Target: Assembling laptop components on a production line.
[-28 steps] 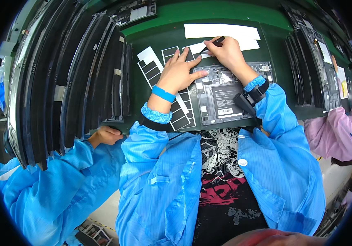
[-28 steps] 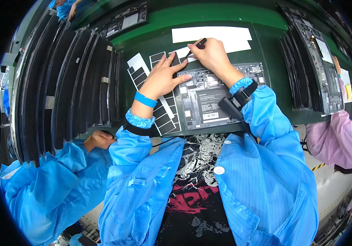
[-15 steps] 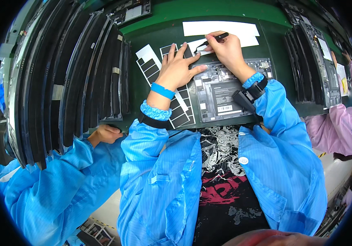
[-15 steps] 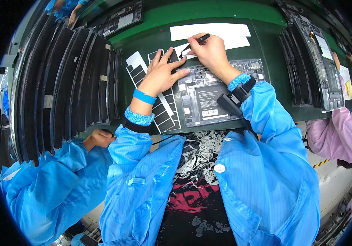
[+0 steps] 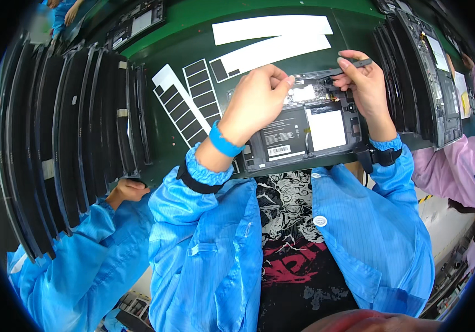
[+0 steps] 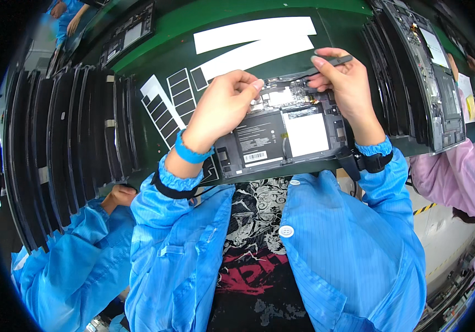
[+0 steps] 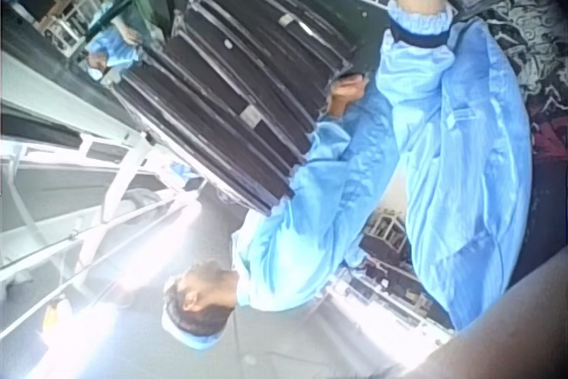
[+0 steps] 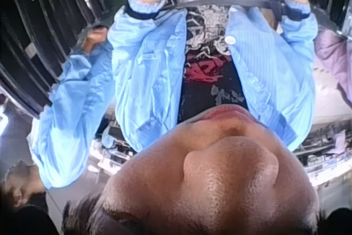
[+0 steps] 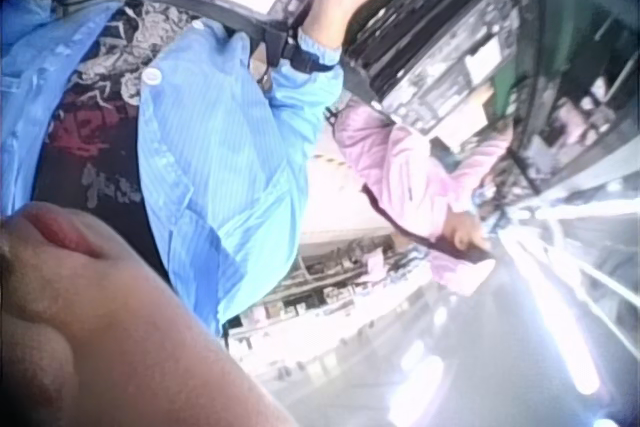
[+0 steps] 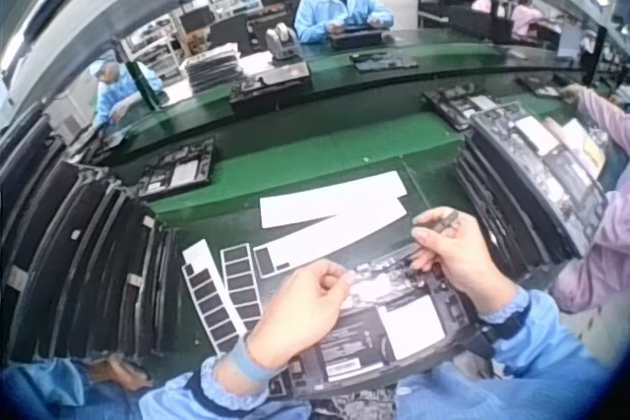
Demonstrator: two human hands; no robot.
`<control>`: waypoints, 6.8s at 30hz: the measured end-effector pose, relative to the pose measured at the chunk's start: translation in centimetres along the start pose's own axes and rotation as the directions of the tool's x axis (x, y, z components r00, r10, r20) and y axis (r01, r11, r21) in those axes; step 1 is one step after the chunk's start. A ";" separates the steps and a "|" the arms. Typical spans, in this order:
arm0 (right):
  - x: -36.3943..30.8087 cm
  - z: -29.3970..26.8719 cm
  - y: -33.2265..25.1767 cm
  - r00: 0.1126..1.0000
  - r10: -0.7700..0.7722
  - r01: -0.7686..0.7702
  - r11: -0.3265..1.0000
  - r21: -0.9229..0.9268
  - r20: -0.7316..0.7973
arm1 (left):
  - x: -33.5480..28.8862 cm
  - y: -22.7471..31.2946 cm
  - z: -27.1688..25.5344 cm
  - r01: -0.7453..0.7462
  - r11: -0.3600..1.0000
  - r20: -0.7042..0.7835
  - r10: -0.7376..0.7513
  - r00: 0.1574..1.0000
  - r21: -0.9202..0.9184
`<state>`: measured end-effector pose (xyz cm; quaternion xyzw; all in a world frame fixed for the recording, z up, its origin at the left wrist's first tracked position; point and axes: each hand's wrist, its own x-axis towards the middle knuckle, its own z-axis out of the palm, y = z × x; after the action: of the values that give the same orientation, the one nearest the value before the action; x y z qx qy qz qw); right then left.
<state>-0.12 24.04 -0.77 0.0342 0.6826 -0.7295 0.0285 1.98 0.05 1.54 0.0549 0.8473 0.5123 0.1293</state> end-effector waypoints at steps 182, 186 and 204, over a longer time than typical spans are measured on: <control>-3.6 7.9 2.2 0.999 -0.021 0.018 0.994 0.109 0.031 | -7.6 -2.9 3.4 -0.113 0.562 -0.125 0.367 0.922 0.819; -3.3 8.5 0.5 0.998 0.058 -0.059 0.997 0.040 0.024 | -7.8 -3.5 0.0 -0.285 0.822 -0.078 0.368 0.927 0.494; 4.9 30.5 2.7 0.868 -0.153 0.323 0.896 -0.304 0.472 | -8.8 -9.4 -9.8 0.406 0.603 -0.434 -0.109 0.894 0.687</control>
<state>-5.12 -6.57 -1.87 -0.2222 0.7834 -0.5727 0.0946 8.10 -14.71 -1.04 -0.1122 0.9900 0.0838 0.0159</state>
